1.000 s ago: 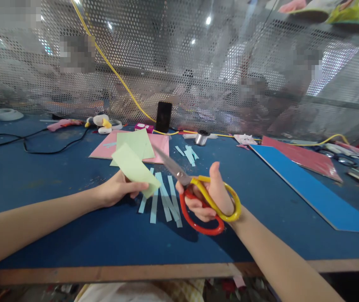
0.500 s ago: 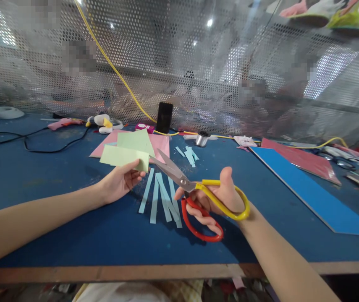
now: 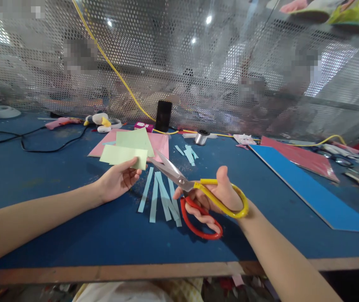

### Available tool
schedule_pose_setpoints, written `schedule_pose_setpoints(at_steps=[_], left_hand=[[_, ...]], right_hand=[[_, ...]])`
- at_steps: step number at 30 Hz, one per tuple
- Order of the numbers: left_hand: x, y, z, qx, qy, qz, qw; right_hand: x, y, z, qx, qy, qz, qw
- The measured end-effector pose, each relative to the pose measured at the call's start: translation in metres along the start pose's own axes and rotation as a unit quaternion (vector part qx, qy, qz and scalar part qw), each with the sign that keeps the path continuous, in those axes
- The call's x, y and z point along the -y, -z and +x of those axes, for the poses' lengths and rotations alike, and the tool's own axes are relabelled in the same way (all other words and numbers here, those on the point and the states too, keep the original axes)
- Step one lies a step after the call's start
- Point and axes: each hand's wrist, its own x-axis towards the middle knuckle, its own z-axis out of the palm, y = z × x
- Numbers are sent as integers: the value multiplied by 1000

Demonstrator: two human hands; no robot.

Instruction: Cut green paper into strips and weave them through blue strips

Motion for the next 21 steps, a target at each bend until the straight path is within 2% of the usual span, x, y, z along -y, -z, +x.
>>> schedule_pose_setpoints(at_steps=[21], left_hand=[[-1,3,2,71,26,-4,997]], right_hand=[[1,-3,0,1,3,-4,1000]])
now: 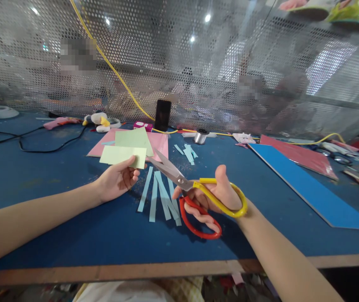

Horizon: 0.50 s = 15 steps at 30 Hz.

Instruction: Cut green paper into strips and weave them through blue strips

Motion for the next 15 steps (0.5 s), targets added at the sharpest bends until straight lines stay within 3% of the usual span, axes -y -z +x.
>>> schedule_pose_setpoints(at_steps=[15], left_hand=[[-1,-4,-2,-19,3,0,1000]], right_hand=[[-1,0,0,7,7,12,1000]])
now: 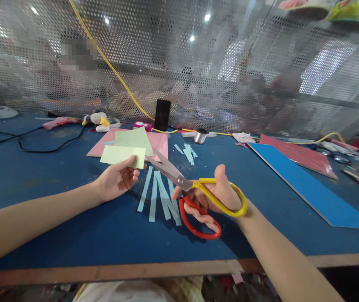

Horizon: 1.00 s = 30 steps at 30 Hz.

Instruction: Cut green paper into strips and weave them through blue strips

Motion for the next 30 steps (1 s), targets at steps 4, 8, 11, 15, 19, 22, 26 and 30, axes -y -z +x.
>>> schedule_pose_setpoints(at_steps=[4,8,11,15,19,22,26,30], left_hand=[[-1,-1,0,-31,8,2,999],[-1,-2,-1,-21,11,3,1000],[0,-2,-1,-30,9,0,1000],[-1,-4,-2,-46,10,-2,999],[-1,-4,-2,-29,13,2,999],[-1,-2,-2,-17,5,4,1000],[2,0,0,-10,-10,21,1000],[9,4,1,18,-57,65,996]], right_hand=[[0,-1,0,-9,0,-7,1000],[0,0,0,-12,-6,-9,1000],[0,0,0,-15,-8,-8,1000],[0,-1,0,-10,-3,-5,1000],[0,-2,0,-10,1,-8,1000],[1,-2,0,-21,-8,-15,1000],[1,-1,0,-24,-29,-24,999],[0,3,-1,-4,-23,-9,1000]])
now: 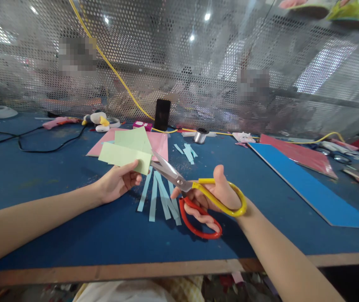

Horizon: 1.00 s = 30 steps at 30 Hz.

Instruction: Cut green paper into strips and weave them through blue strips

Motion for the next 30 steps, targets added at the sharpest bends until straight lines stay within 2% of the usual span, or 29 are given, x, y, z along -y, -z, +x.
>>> schedule_pose_setpoints(at_steps=[4,9,12,20,25,30], left_hand=[[9,3,-3,87,-48,69,993],[14,2,-10,145,-33,192,970],[14,0,-11,164,-28,214,963],[13,5,-7,124,-19,128,984],[2,1,-2,42,13,24,999],[-5,-1,2,-18,37,-40,998]], right_hand=[[-3,2,0,13,11,24,1000],[-6,1,1,21,26,37,999],[-7,2,1,22,37,44,998],[-4,0,-1,15,47,14,999],[3,-5,-3,13,34,-18,999],[11,-11,-1,8,26,-31,999]])
